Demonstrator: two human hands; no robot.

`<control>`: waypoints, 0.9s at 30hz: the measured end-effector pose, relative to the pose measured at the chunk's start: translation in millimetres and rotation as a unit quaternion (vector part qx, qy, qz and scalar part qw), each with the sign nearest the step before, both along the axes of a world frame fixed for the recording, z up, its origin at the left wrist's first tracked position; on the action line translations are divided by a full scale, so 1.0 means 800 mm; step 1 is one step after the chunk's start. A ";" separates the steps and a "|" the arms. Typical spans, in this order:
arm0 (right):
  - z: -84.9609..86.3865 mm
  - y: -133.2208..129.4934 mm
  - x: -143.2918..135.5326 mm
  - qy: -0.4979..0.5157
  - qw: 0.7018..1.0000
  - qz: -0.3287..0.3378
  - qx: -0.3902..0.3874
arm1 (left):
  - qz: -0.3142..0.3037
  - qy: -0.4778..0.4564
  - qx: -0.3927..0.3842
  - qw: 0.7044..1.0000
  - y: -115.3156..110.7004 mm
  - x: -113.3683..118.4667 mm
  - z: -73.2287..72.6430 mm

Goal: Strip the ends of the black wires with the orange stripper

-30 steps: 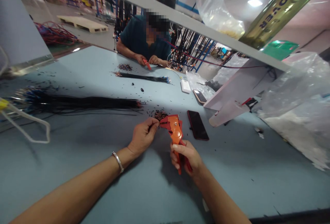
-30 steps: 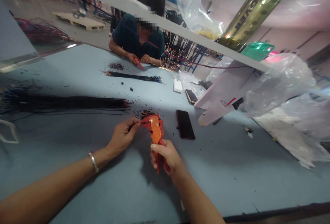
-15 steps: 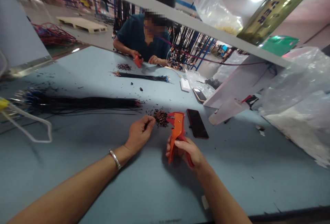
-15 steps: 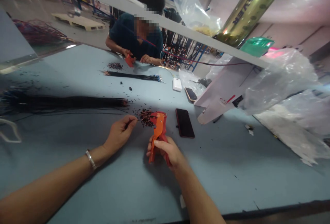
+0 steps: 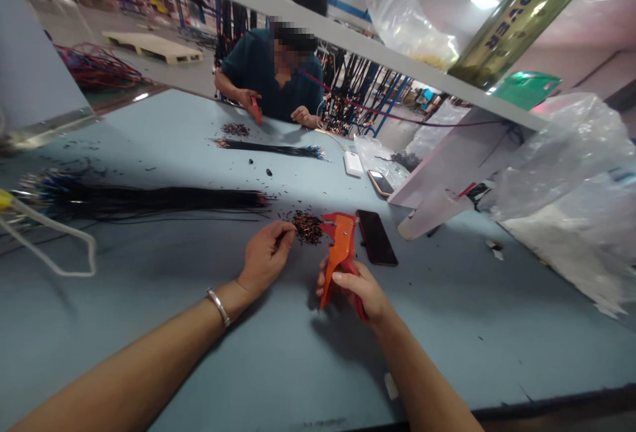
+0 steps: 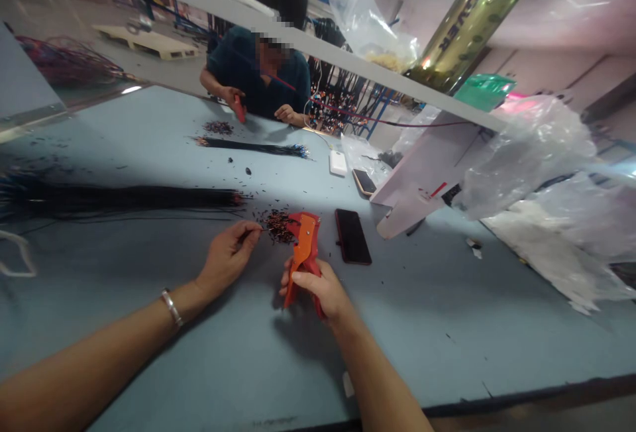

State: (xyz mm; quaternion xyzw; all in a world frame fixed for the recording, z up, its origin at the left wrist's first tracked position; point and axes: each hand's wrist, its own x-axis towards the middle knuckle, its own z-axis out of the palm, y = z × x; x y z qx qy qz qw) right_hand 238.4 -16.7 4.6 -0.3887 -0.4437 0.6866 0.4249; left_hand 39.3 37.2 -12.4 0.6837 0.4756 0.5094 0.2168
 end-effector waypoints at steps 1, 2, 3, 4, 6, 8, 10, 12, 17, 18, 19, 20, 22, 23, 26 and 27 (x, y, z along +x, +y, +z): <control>0.003 -0.001 0.001 -0.010 1.000 -0.005 0.023 | 0.010 0.002 0.013 1.000 0.000 0.000 0.000; 0.007 -0.002 0.002 -0.013 0.999 -0.009 0.040 | 0.021 0.006 0.024 0.999 0.000 -0.001 0.000; 0.010 -0.003 0.003 -0.006 0.999 -0.009 0.045 | 0.031 0.010 0.030 0.999 0.000 -0.001 0.000; 0.011 -0.004 0.004 0.013 0.999 -0.007 0.037 | 0.040 0.015 0.032 0.999 0.000 -0.002 0.000; 0.012 -0.004 0.004 0.064 0.998 0.001 -0.015 | 0.054 0.015 0.020 0.998 -0.001 -0.003 0.001; 0.007 -0.003 0.003 0.097 0.992 0.008 -0.076 | 0.054 -0.002 -0.001 0.999 -0.002 -0.003 0.001; 0.002 -0.001 0.000 0.088 0.991 0.013 -0.104 | 0.045 -0.024 -0.020 0.998 -0.002 -0.003 0.003; 0.000 -0.001 -0.002 0.045 0.995 0.015 -0.088 | 0.035 -0.036 -0.034 0.998 -0.003 -0.001 0.004; 0.010 -0.007 -0.005 -0.134 0.990 0.007 0.050 | 0.012 -0.047 -0.051 0.998 -0.005 0.001 0.008; 0.014 -0.009 -0.005 -0.173 0.982 0.008 0.078 | 0.007 -0.053 -0.052 0.997 -0.006 0.001 0.008; 0.017 -0.010 -0.005 -0.218 0.970 0.007 0.106 | 0.002 -0.062 -0.055 0.997 -0.006 0.001 0.009; 0.020 -0.011 -0.005 -0.268 0.954 0.001 0.136 | -0.005 -0.069 -0.059 0.996 -0.007 0.001 0.009; 0.024 -0.013 -0.005 -0.371 0.905 -0.021 0.209 | -0.024 -0.082 -0.077 0.993 -0.008 0.001 0.009; 0.024 -0.014 -0.006 -0.409 0.878 -0.032 0.247 | -0.033 -0.089 -0.088 0.992 -0.009 0.001 0.009; 0.021 -0.015 -0.009 -0.455 0.818 -0.053 0.347 | -0.069 -0.121 -0.122 0.983 -0.010 0.002 0.009; 0.018 -0.015 -0.010 -0.462 0.803 -0.057 0.372 | -0.085 -0.137 -0.132 0.978 -0.011 0.003 0.009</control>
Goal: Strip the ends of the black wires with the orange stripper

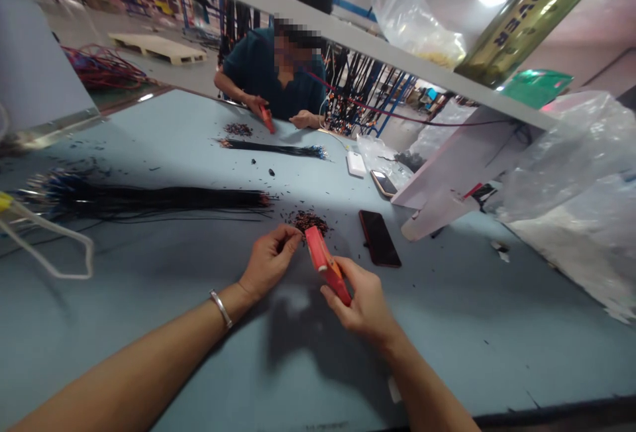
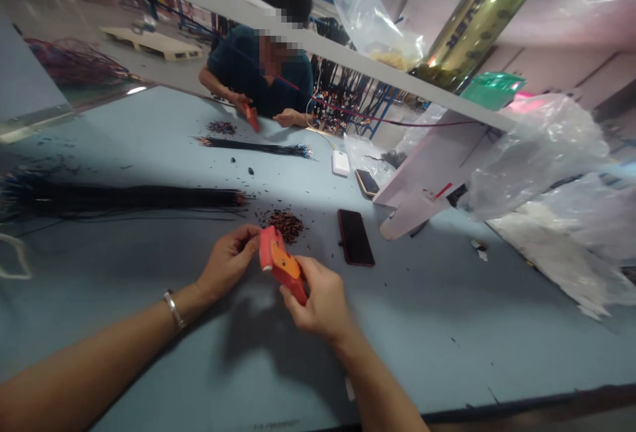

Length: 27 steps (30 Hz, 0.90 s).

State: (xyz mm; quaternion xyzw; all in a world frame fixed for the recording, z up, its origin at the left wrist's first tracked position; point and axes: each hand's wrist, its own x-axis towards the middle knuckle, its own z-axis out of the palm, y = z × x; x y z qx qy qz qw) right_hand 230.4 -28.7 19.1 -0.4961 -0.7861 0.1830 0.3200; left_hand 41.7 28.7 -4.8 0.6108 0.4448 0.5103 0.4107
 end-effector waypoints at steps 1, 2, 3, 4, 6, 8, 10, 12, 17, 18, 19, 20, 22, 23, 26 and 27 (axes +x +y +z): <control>-0.003 0.000 -0.001 -0.013 1.000 0.003 0.024 | -0.017 -0.018 -0.010 1.000 -0.001 0.001 0.001; -0.007 0.001 -0.002 -0.028 0.999 0.003 0.046 | -0.035 -0.035 -0.022 0.999 -0.002 0.002 0.003; -0.010 0.002 -0.002 -0.044 0.997 0.002 0.066 | -0.050 -0.049 -0.035 0.997 -0.004 0.003 0.005; -0.014 0.003 -0.002 -0.059 0.995 0.001 0.083 | -0.061 -0.059 -0.046 0.995 -0.005 0.004 0.006; -0.020 0.006 -0.002 -0.084 0.991 -0.005 0.107 | -0.074 -0.066 -0.063 0.993 -0.008 0.007 0.009; -0.023 0.009 -0.001 -0.102 0.988 -0.019 0.117 | -0.088 -0.067 -0.072 0.991 -0.010 0.009 0.010; -0.025 0.011 0.000 -0.111 0.986 -0.031 0.120 | -0.108 -0.068 -0.078 0.989 -0.010 0.010 0.010; -0.026 0.012 0.000 -0.116 0.986 -0.037 0.118 | -0.121 -0.065 -0.080 0.987 -0.010 0.010 0.009; -0.027 0.014 0.001 -0.113 0.986 -0.045 0.117 | -0.117 -0.057 -0.075 0.989 -0.008 0.010 0.009; -0.027 0.014 0.001 -0.111 0.986 -0.047 0.118 | -0.115 -0.058 -0.073 0.989 -0.008 0.009 0.008; -0.027 0.015 0.000 -0.111 0.986 -0.050 0.119 | -0.114 -0.059 -0.072 0.989 -0.007 0.009 0.007; -0.027 0.015 0.000 -0.111 0.985 -0.053 0.119 | -0.115 -0.058 -0.069 0.989 -0.007 0.009 0.005; -0.028 0.017 0.000 -0.112 0.985 -0.059 0.119 | -0.119 -0.051 -0.064 0.989 -0.005 0.009 0.003; -0.028 0.018 0.000 -0.112 0.985 -0.062 0.120 | -0.121 -0.047 -0.060 0.990 -0.005 0.009 0.002; -0.029 0.021 0.000 -0.108 0.983 -0.068 0.129 | -0.125 -0.039 -0.045 0.990 -0.003 0.009 0.001; -0.029 0.022 -0.001 -0.106 0.983 -0.070 0.131 | -0.126 -0.038 -0.039 0.991 -0.003 0.009 0.001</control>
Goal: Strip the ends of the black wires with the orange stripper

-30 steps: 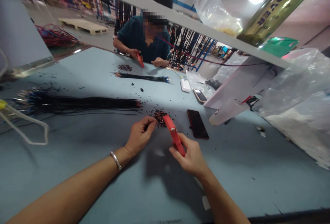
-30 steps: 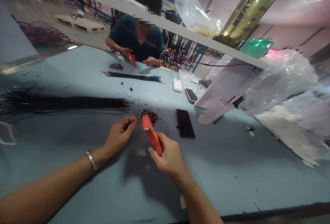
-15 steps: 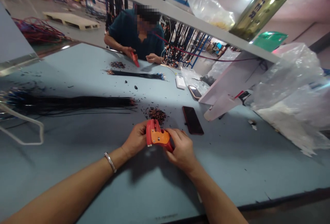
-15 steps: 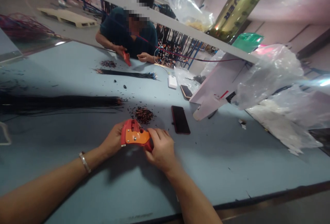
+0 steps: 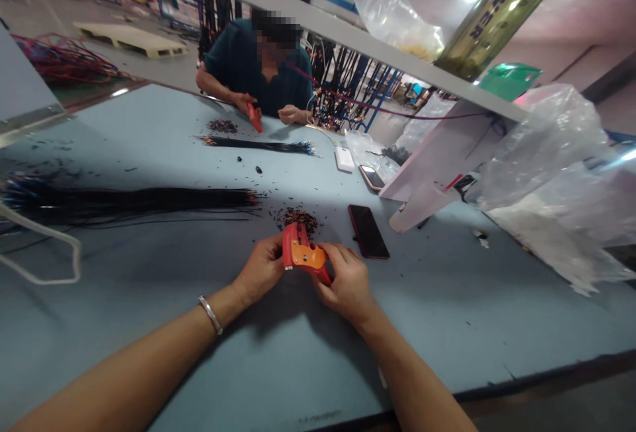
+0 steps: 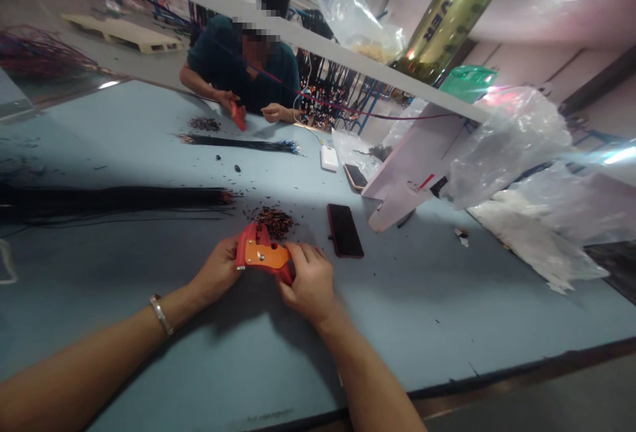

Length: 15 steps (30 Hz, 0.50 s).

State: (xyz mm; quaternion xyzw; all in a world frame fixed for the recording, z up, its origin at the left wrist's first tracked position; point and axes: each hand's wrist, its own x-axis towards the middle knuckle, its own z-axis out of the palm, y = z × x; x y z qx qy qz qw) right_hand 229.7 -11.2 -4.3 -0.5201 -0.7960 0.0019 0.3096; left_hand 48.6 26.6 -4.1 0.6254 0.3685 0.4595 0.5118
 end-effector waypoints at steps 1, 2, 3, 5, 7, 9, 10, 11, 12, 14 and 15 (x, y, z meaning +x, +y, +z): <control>0.000 0.001 -0.001 0.001 1.000 -0.001 0.001 | 0.000 0.001 0.005 1.000 0.000 0.000 0.000; 0.000 0.002 -0.001 0.002 1.000 -0.003 0.001 | 0.001 0.002 0.010 1.000 0.001 0.000 0.001; 0.000 0.002 -0.002 0.002 1.000 -0.005 0.000 | 0.003 0.003 0.013 1.000 0.001 -0.001 0.001; 0.001 0.004 -0.004 0.000 1.000 -0.010 -0.001 | 0.004 0.001 0.016 1.000 0.001 -0.001 0.002; 0.001 0.005 -0.006 -0.004 1.000 -0.013 0.005 | 0.003 -0.007 0.013 1.000 0.001 -0.002 0.001; 0.000 0.007 -0.007 -0.014 1.000 -0.019 0.012 | 0.004 -0.015 0.006 1.000 0.001 -0.001 0.001; 0.000 0.008 -0.008 -0.019 0.999 -0.023 0.015 | 0.006 -0.017 0.001 1.000 0.002 -0.001 0.000; -0.001 0.009 -0.009 -0.025 0.999 -0.027 0.016 | 0.010 -0.019 -0.002 1.000 0.002 0.000 0.000; -0.001 0.010 -0.009 -0.031 0.999 -0.031 0.016 | 0.014 -0.021 -0.005 1.000 0.002 0.000 0.000; -0.002 0.012 -0.010 -0.043 0.998 -0.037 0.014 | 0.023 -0.025 -0.003 0.999 0.002 0.000 0.001; -0.003 0.013 -0.010 -0.049 0.998 -0.040 0.012 | 0.028 -0.028 0.000 0.999 0.003 0.000 0.002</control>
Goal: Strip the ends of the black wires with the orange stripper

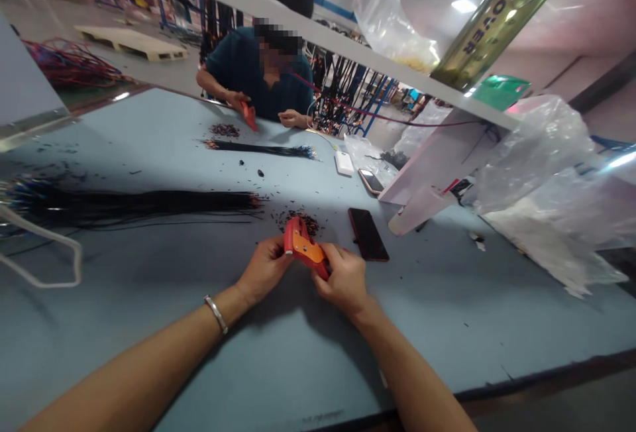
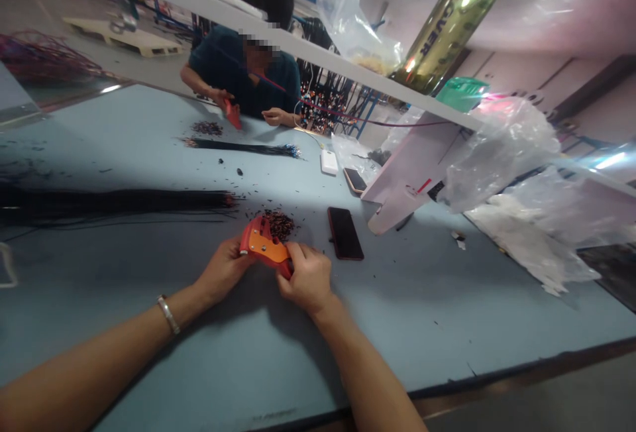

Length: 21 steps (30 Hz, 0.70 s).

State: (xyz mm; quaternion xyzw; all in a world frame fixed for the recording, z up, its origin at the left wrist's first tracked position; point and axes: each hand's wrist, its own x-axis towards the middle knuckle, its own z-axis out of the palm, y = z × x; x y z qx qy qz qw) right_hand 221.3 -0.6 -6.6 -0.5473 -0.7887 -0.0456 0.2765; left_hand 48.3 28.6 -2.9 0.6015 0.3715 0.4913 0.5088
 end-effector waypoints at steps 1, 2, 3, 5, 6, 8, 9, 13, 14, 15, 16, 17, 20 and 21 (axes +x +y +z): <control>0.000 0.001 -0.001 -0.006 1.000 -0.003 -0.003 | 0.004 -0.002 0.001 1.000 0.000 0.000 0.000; -0.001 0.003 -0.001 -0.011 1.000 -0.005 -0.006 | 0.009 -0.003 -0.002 1.000 0.000 -0.001 0.001; -0.001 0.004 -0.002 -0.015 1.000 -0.006 -0.011 | 0.012 -0.005 -0.007 1.000 0.001 -0.001 0.001; -0.002 0.008 -0.003 -0.022 0.999 -0.008 -0.022 | 0.020 -0.014 -0.027 0.999 0.002 -0.001 -0.001; -0.002 0.009 -0.004 -0.025 0.999 -0.010 -0.028 | 0.023 -0.022 -0.039 0.999 0.003 -0.001 -0.002; -0.003 0.012 -0.004 -0.030 0.999 -0.017 -0.040 | 0.025 -0.043 -0.063 0.997 0.005 0.001 -0.004; -0.003 0.013 -0.005 -0.032 0.998 -0.022 -0.046 | 0.025 -0.053 -0.074 0.996 0.006 0.002 -0.005; -0.002 0.014 -0.005 -0.034 0.997 -0.036 -0.059 | 0.011 -0.083 -0.098 0.992 0.007 0.005 -0.005; -0.002 0.014 -0.005 -0.032 0.997 -0.036 -0.058 | 0.008 -0.086 -0.100 0.991 0.007 0.005 -0.004; -0.002 0.013 -0.005 -0.030 0.997 -0.036 -0.058 | 0.007 -0.087 -0.101 0.991 0.007 0.005 -0.003; -0.001 0.013 -0.005 -0.028 0.997 -0.034 -0.058 | 0.008 -0.087 -0.102 0.991 0.007 0.005 -0.002; -0.001 0.013 -0.005 -0.025 0.997 -0.033 -0.058 | 0.010 -0.085 -0.102 0.991 0.006 0.004 -0.001; 0.000 0.013 -0.005 -0.024 0.997 -0.030 -0.061 | 0.017 -0.083 -0.100 0.991 0.006 0.004 -0.001; 0.000 0.013 -0.005 -0.024 0.997 -0.030 -0.063 | 0.018 -0.084 -0.100 0.991 0.006 0.004 -0.001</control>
